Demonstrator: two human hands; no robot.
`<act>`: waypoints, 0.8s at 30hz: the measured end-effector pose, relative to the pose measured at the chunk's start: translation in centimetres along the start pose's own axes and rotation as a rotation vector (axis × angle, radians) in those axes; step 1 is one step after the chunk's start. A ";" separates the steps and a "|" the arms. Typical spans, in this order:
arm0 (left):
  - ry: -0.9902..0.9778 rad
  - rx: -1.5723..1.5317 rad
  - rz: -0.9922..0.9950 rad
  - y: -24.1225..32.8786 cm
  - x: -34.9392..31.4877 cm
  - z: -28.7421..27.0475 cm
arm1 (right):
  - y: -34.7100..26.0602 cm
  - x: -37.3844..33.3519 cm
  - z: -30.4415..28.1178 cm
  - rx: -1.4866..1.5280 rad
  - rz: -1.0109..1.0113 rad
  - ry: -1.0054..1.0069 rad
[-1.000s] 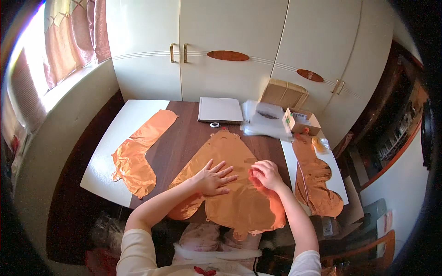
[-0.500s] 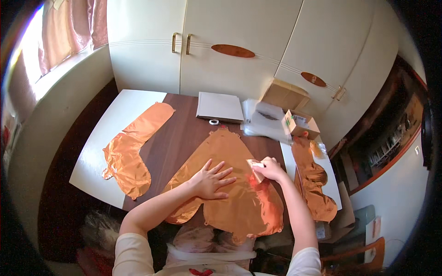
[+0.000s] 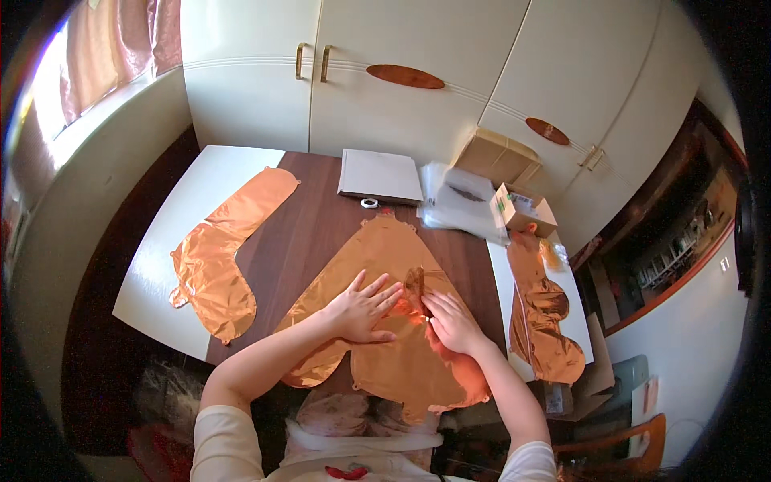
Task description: Inspecting and organizing large rose-gold foil balloons on a workspace.
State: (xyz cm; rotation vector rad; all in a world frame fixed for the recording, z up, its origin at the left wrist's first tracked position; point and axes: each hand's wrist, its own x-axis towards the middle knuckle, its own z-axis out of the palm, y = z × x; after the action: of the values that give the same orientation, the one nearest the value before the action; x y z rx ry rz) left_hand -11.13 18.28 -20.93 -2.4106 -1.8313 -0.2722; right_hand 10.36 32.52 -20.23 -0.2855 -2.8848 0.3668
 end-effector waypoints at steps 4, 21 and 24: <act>-0.023 0.039 0.004 0.0 0.1 0.2 | -0.3 0.4 0.1 0.025 -0.016 0.109; 0.078 -0.006 0.035 -0.1 0.0 0.1 | 2.5 3.1 0.4 0.032 -0.016 0.099; -0.129 0.034 -0.002 0.1 0.2 -0.6 | 3.1 3.6 0.3 0.088 -0.019 0.056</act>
State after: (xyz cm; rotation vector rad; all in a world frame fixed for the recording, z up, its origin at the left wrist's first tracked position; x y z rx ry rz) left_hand -11.05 18.35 -20.31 -2.4564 -1.8739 -0.0867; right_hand 7.40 36.19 -20.62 -0.2495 -2.8050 0.4727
